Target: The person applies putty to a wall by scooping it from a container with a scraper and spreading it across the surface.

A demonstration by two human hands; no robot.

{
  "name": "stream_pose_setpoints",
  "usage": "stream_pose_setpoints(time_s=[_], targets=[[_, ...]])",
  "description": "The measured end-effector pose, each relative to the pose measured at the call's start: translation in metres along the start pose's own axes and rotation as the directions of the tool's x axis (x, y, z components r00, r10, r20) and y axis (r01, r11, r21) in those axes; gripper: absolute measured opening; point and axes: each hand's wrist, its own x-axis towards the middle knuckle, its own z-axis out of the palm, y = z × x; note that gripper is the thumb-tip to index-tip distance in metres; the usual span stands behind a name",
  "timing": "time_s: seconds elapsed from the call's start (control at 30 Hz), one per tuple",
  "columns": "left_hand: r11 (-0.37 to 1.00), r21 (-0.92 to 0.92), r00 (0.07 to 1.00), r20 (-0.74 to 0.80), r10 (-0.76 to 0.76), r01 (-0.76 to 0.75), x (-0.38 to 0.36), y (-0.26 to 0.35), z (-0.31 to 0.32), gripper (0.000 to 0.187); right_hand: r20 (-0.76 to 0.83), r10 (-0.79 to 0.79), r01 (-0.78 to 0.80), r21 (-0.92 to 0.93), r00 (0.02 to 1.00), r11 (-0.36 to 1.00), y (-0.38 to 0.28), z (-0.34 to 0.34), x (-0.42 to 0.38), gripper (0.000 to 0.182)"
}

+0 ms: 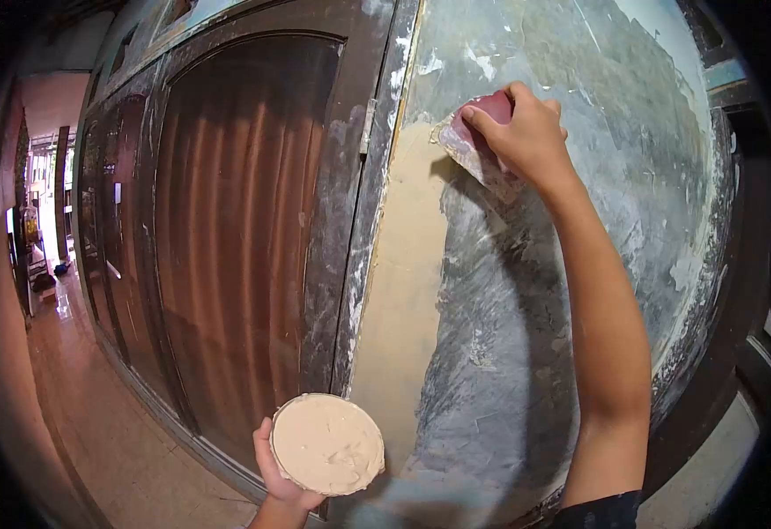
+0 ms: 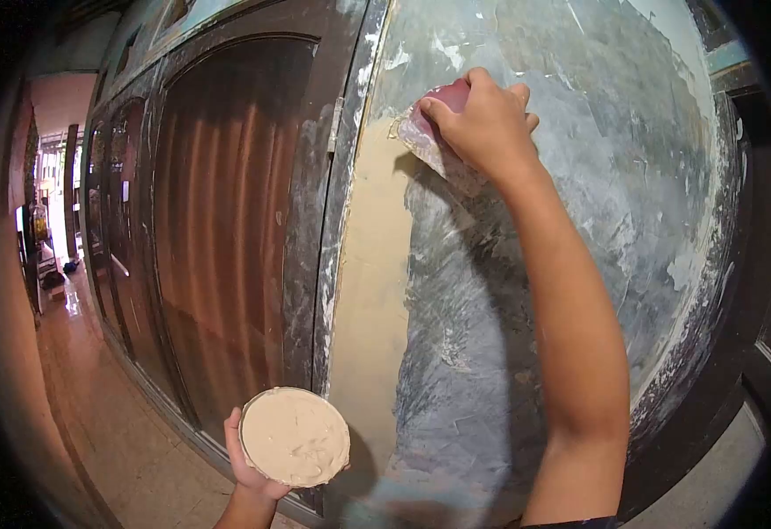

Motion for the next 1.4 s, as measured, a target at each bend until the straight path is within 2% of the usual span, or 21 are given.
stream_pose_setpoints(time_s=[0.03, 0.1, 0.17, 0.23, 0.33, 0.43, 0.47, 0.57, 0.67, 0.7, 0.8, 0.87, 0.9, 0.97, 1.1, 1.17, 1.23, 1.3, 1.4], targets=[[0.999, 0.012, 0.999, -0.037, 0.033, -0.032, 0.003, 0.003, -0.002, 0.081, -0.028, 0.007, -0.008, -0.03, 1.0, 1.0, -0.002, 0.005, 0.012, 0.069], [1.0, 0.011, 1.0, 0.007, 0.016, -0.016, 0.007, 0.008, -0.005, 0.081, -0.08, 0.002, -0.007, -0.062, 0.997, 0.998, -0.007, 0.013, 0.033, 0.073], [0.999, 0.039, 1.0, 0.013, 0.011, -0.011, 0.012, 0.013, -0.008, 0.082, -0.08, 0.017, -0.026, -0.116, 0.997, 0.993, -0.012, 0.02, 0.05, 0.074], [1.0, -0.006, 0.999, 0.046, 0.017, -0.016, 0.014, 0.02, 0.004, 0.081, -0.079, -0.004, -0.006, -0.126, 0.997, 0.992, -0.016, 0.024, 0.059, 0.074], [0.998, 0.005, 0.996, -0.064, 0.066, -0.066, 0.024, 0.021, -0.013, 0.085, -0.043, -0.053, 0.044, -0.193, 0.998, 0.98, -0.019, 0.03, 0.064, 0.071], [0.997, 0.042, 0.997, -0.035, 0.073, -0.072, 0.027, 0.022, -0.017, 0.086, -0.045, -0.088, 0.075, -0.237, 0.995, 0.969, -0.015, 0.034, 0.069, 0.069], [0.997, -0.032, 0.995, -0.074, 0.061, -0.064, 0.031, 0.021, -0.025, 0.087, -0.07, -0.103, 0.083, -0.244, 0.992, 0.966, -0.013, 0.033, 0.071, 0.068], [0.998, -0.041, 0.997, -0.059, 0.043, -0.046, 0.032, 0.021, -0.027, 0.086, -0.072, -0.02, 0.008, -0.167, 0.997, 0.986, -0.018, 0.026, 0.077, 0.069], [0.999, -0.019, 0.997, -0.057, 0.043, -0.044, 0.034, 0.018, -0.027, 0.085, -0.001, -0.109, 0.105, -0.241, 0.994, 0.965, -0.02, 0.033, 0.069, 0.07], [0.996, 0.063, 0.998, -0.034, 0.06, -0.057, 0.034, 0.019, -0.025, 0.085, -0.03, -0.139, 0.125, -0.28, 0.99, 0.952, -0.019, 0.036, 0.07, 0.071], [0.999, 0.031, 0.999, -0.038, 0.023, -0.022, 0.035, 0.018, -0.025, 0.085, -0.108, -0.136, 0.1, -0.29, 0.985, 0.952, -0.013, 0.036, 0.082, 0.07], [0.998, 0.012, 0.995, -0.075, 0.062, -0.061, 0.035, 0.017, -0.028, 0.085, -0.072, -0.097, 0.08, -0.214, 0.993, 0.973, -0.017, 0.034, 0.084, 0.068], [0.998, 0.017, 0.995, -0.078, 0.07, -0.069, 0.034, 0.018, -0.024, 0.085, -0.047, -0.144, 0.133, -0.187, 0.988, 0.973, -0.019, 0.034, 0.079, 0.065], [1.0, -0.009, 0.999, -0.031, 0.019, -0.02, 0.03, 0.024, -0.015, 0.078, 0.009, -0.192, 0.185, -0.303, 0.981, 0.935, -0.024, 0.039, 0.073, 0.064], [0.999, 0.022, 0.999, 0.021, 0.025, -0.026, 0.028, 0.033, -0.003, 0.078, -0.084, -0.153, 0.126, -0.263, 0.985, 0.956, -0.022, 0.033, 0.082, 0.062], [0.999, -0.012, 0.998, -0.047, 0.041, -0.042, 0.029, 0.033, -0.012, 0.082, -0.021, -0.18, 0.171, -0.218, 0.983, 0.961, -0.028, 0.034, 0.073, 0.061], [0.998, -0.019, 0.998, -0.035, 0.053, -0.054, 0.026, 0.032, -0.01, 0.08, 0.024, -0.268, 0.263, -0.295, 0.963, 0.919, -0.025, 0.044, 0.067, 0.06], [0.996, 0.01, 0.996, -0.014, 0.092, -0.092, 0.021, 0.036, 0.003, 0.078, -0.042, -0.227, 0.205, -0.299, 0.973, 0.932, -0.024, 0.039, 0.073, 0.059], [0.994, 0.046, 0.993, -0.056, 0.1, -0.097, 0.022, 0.034, -0.019, 0.082, -0.079, -0.19, 0.167, -0.234, 0.979, 0.958, -0.022, 0.037, 0.078, 0.059]])
